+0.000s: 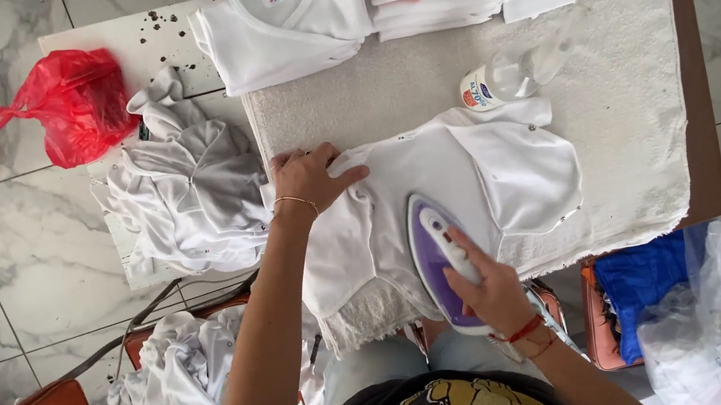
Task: Ironing, snapping buttons, and folding baby onesies on a padded table.
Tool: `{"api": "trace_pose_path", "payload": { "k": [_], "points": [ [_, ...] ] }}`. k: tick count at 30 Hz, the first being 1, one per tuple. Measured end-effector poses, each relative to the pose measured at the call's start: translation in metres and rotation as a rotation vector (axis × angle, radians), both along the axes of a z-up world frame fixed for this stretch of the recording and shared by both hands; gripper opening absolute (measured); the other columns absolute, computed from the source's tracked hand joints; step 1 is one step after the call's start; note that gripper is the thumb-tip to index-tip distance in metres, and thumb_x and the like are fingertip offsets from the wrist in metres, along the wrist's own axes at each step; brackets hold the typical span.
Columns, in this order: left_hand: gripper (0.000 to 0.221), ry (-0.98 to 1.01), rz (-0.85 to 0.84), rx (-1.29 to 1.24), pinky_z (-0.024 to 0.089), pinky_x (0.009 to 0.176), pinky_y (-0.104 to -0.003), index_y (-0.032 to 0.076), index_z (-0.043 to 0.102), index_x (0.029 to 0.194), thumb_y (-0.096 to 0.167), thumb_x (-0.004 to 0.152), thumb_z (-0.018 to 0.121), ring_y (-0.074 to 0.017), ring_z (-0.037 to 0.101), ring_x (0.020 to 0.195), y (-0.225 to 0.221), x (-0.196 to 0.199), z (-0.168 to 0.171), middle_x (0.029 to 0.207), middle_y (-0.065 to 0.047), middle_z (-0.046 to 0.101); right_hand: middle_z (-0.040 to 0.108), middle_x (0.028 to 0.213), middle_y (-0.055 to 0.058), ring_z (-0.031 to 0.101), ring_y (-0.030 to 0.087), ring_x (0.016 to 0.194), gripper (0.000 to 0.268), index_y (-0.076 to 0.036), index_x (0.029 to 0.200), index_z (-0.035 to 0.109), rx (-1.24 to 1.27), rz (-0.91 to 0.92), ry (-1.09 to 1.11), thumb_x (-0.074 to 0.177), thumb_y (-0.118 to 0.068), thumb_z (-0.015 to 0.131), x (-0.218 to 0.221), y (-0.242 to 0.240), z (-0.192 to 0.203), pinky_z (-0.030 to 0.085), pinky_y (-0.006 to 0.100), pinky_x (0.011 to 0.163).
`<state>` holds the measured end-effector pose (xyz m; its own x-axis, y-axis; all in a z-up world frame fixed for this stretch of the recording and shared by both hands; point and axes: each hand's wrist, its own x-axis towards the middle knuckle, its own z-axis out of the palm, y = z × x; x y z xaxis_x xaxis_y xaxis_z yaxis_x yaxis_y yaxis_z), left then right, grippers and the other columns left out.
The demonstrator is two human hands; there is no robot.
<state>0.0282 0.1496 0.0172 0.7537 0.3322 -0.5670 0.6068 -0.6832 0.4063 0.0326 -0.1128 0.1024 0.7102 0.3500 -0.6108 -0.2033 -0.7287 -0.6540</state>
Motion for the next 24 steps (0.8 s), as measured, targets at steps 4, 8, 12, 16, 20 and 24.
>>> {"api": "trace_pose_path", "payload": {
  "k": [4,8,12,16,20,24],
  "points": [
    [0.055,-0.013,0.095,-0.045,0.025,0.097,-0.039,0.022,0.056,0.093,0.07,0.067,0.049,-0.0197,0.054,0.098,0.003,-0.017,-0.016,0.089,0.001,0.064,0.057,0.064,0.014,0.056,0.015,0.045,0.056,-0.011,0.134,0.03,0.088,-0.22,-0.049,0.083,-0.018,0.05,0.028,0.029,0.003,0.05,0.026,0.044],
    [0.041,-0.199,0.175,-0.07,0.028,0.093,-0.035,0.024,0.056,0.081,0.064,0.07,0.053,-0.0151,0.056,0.087,0.006,-0.023,-0.032,0.075,0.004,0.063,0.06,0.067,0.018,0.054,0.013,0.038,0.056,-0.013,0.133,0.031,0.189,-0.096,-0.019,0.08,-0.015,0.052,0.016,0.056,0.017,0.049,0.022,0.038],
    [0.038,-0.229,0.279,-0.156,0.026,0.092,-0.033,0.028,0.054,0.079,0.066,0.073,0.048,-0.0119,0.056,0.088,0.009,-0.023,-0.039,0.075,0.006,0.062,0.064,0.066,0.015,0.06,0.017,0.039,0.055,-0.018,0.126,0.044,0.156,0.258,0.019,0.074,-0.019,0.061,-0.012,0.04,-0.003,0.054,0.027,0.046],
    [0.036,-0.189,0.31,-0.184,0.026,0.092,-0.033,0.027,0.055,0.078,0.063,0.074,0.049,-0.0135,0.057,0.089,0.011,-0.017,-0.026,0.075,0.004,0.063,0.059,0.046,0.014,0.06,0.021,0.041,0.054,-0.017,0.125,0.046,0.062,0.203,-0.211,0.072,-0.016,0.058,0.008,0.036,0.01,0.052,0.032,0.046],
    [0.037,-0.241,0.305,-0.135,0.027,0.091,-0.035,0.026,0.055,0.078,0.062,0.075,0.048,-0.0152,0.058,0.086,0.004,-0.02,-0.035,0.073,0.002,0.062,0.056,0.062,0.016,0.055,0.017,0.04,0.055,-0.011,0.133,0.031,0.025,-0.279,-0.069,0.081,-0.017,0.049,0.019,0.042,0.006,0.049,0.024,0.037],
    [0.038,-0.221,0.327,-0.089,0.028,0.091,-0.036,0.024,0.056,0.079,0.061,0.077,0.047,-0.0166,0.059,0.085,0.003,-0.016,-0.03,0.075,0.001,0.063,0.06,0.058,0.018,0.058,0.02,0.039,0.055,-0.017,0.128,0.04,0.067,-0.029,0.026,0.075,-0.016,0.055,0.023,0.071,0.006,0.05,0.025,0.036]
  ]
}}
